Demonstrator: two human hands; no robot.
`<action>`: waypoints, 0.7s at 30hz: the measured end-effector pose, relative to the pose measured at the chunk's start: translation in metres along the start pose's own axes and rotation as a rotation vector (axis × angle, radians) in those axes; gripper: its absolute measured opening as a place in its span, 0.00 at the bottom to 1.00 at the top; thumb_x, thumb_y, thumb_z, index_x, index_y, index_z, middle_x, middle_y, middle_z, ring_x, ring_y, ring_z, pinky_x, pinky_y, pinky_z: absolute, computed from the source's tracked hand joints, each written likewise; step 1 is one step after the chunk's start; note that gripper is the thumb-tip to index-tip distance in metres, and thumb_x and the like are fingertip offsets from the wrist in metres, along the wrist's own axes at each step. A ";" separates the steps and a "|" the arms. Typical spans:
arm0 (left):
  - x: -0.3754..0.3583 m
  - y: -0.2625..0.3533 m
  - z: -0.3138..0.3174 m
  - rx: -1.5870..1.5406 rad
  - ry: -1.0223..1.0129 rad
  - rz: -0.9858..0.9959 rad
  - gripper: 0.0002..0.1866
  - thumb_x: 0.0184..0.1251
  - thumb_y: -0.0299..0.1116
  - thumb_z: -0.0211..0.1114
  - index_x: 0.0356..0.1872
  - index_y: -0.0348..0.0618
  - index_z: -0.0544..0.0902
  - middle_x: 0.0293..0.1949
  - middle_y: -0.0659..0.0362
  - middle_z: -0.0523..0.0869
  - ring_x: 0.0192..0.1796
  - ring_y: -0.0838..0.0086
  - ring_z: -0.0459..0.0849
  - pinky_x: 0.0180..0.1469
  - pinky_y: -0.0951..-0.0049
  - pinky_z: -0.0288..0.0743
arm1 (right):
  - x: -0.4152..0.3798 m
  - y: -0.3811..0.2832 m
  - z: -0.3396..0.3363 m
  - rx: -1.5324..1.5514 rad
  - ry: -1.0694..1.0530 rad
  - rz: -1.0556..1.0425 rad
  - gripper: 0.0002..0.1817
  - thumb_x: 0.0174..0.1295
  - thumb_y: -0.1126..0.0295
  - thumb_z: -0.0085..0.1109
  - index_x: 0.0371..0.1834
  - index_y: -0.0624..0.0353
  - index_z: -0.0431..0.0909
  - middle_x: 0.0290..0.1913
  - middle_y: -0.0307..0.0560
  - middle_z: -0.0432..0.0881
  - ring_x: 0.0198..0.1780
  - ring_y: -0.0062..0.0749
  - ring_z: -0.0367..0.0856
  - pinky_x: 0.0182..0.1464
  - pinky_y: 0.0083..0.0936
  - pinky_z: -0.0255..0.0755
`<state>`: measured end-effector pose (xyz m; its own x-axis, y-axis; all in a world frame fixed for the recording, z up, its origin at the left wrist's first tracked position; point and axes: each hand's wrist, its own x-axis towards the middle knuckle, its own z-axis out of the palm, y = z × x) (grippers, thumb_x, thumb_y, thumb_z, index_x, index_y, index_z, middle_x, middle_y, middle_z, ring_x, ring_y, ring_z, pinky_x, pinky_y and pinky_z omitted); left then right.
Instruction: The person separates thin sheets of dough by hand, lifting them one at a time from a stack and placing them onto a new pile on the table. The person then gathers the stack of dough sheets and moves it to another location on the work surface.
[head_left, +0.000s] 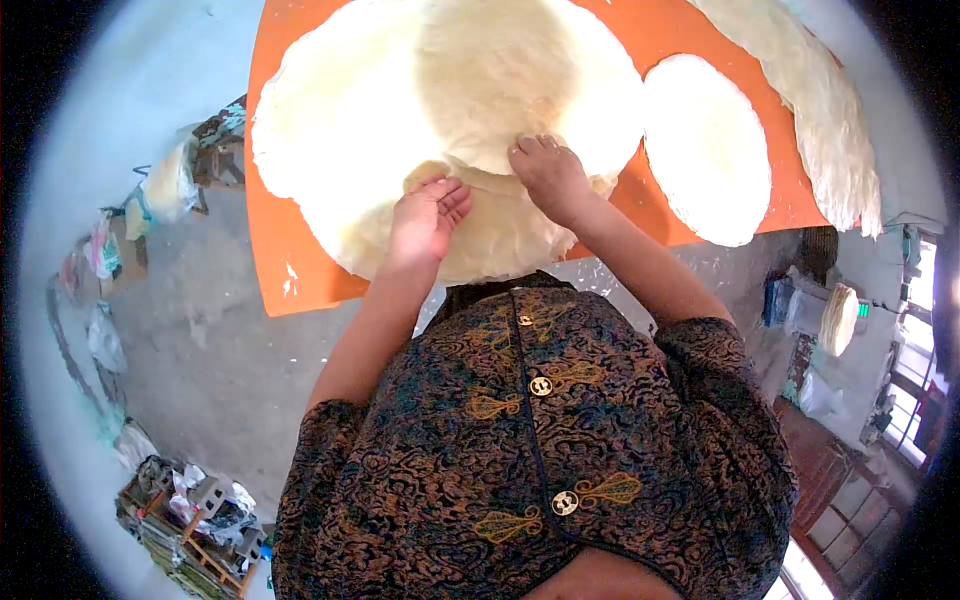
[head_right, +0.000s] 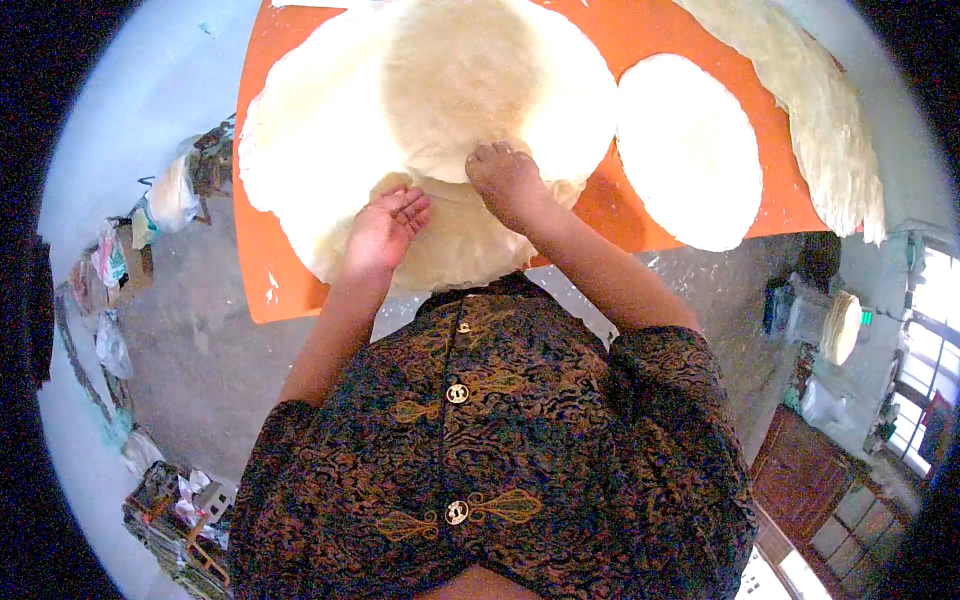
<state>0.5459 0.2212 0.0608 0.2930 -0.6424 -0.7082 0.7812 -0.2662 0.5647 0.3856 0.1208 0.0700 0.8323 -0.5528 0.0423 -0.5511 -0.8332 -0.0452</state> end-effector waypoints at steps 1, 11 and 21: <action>0.003 -0.001 0.001 -0.002 0.008 -0.007 0.15 0.61 0.27 0.53 0.48 0.35 0.66 0.43 0.48 0.76 0.45 0.60 0.77 0.45 0.63 0.73 | -0.003 0.001 0.003 -0.008 0.036 -0.007 0.15 0.43 0.78 0.52 0.38 0.62 0.71 0.42 0.48 0.73 0.44 0.41 0.73 0.45 0.29 0.71; 0.004 0.002 0.012 0.050 0.072 -0.061 0.12 0.60 0.29 0.54 0.44 0.36 0.70 0.38 0.54 0.78 0.38 0.67 0.78 0.37 0.69 0.73 | -0.008 -0.007 0.007 0.040 -0.022 0.017 0.22 0.47 0.65 0.56 0.45 0.66 0.68 0.49 0.55 0.69 0.49 0.43 0.71 0.46 0.34 0.71; -0.017 0.018 -0.007 0.022 -0.114 -0.073 0.11 0.61 0.33 0.55 0.40 0.39 0.72 0.39 0.54 0.79 0.39 0.66 0.79 0.40 0.69 0.72 | 0.003 0.003 0.001 0.094 -0.084 -0.034 0.11 0.52 0.72 0.47 0.40 0.60 0.71 0.44 0.52 0.74 0.44 0.43 0.74 0.42 0.35 0.71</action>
<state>0.5590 0.2323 0.0799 0.1705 -0.6981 -0.6954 0.7857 -0.3296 0.5235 0.3868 0.1164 0.0694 0.8547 -0.5177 -0.0385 -0.5176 -0.8443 -0.1387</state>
